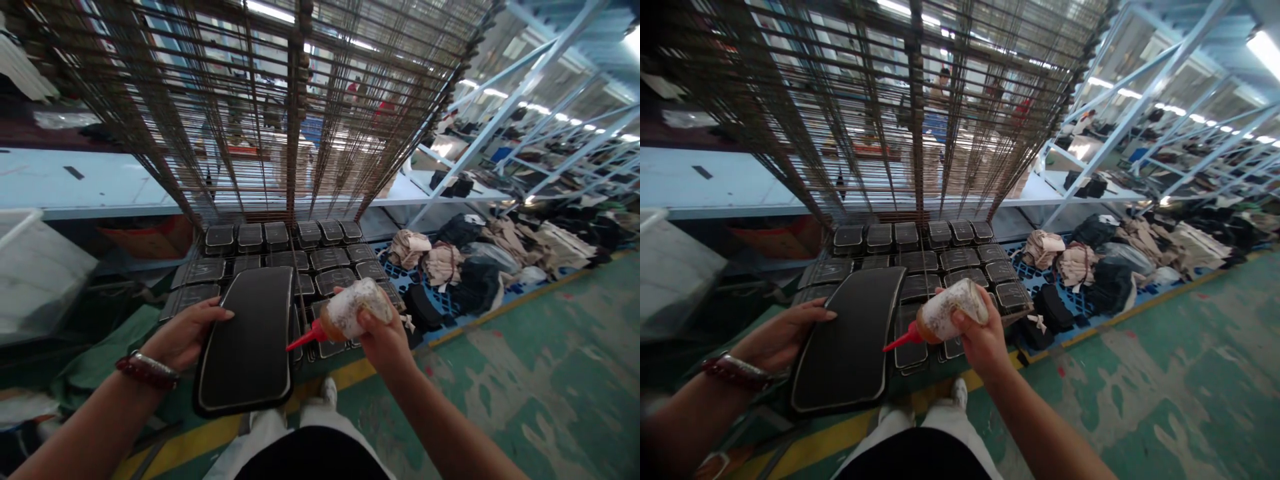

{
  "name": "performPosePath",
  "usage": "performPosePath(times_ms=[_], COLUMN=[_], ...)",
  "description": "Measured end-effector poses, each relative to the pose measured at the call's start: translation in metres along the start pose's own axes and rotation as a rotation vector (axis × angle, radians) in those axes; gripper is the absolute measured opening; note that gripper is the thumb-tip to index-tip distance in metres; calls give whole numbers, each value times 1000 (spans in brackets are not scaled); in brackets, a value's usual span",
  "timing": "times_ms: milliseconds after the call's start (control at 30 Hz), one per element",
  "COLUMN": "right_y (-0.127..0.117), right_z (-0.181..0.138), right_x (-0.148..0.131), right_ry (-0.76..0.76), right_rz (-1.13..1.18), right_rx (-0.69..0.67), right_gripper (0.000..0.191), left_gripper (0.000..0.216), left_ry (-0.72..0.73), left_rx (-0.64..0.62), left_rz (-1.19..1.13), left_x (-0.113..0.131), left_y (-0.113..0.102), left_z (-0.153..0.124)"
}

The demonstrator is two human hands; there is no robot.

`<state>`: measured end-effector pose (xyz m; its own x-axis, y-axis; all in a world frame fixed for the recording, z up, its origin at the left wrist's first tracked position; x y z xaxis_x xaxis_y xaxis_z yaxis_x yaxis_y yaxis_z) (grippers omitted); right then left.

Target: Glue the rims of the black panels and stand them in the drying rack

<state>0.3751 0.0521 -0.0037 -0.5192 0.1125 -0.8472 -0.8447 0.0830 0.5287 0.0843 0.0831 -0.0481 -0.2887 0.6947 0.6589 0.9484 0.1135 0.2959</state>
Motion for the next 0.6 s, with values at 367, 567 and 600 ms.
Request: performPosePath(times_ms=[367,567,600], right_y=[-12,-14,-12], right_z=[-15,-32,-35], right_x=[10,27,33], right_ry=[-11,13,55], right_rz=[39,66,76], right_rx=[-4,106,110], right_gripper=[52,50,47], left_gripper=[23,17,17], left_ry=[-51,-94,-85], left_rx=[94,189,205], left_rz=[-129,-189,-196], left_x=[-7,-12,-13], left_y=[-17,-23,-24], left_z=[6,3,3])
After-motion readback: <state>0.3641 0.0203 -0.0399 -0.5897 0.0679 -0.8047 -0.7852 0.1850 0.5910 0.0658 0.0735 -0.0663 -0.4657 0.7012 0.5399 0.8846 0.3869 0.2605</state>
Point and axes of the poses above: each hand's wrist, its own z-axis towards the middle knuckle, its own y-axis out of the palm, x = y × z, the point moved 6 cm from there along z, towards the middle knuckle, and after that the axes turned 5 degrees about -y, right-handed, at the moved point
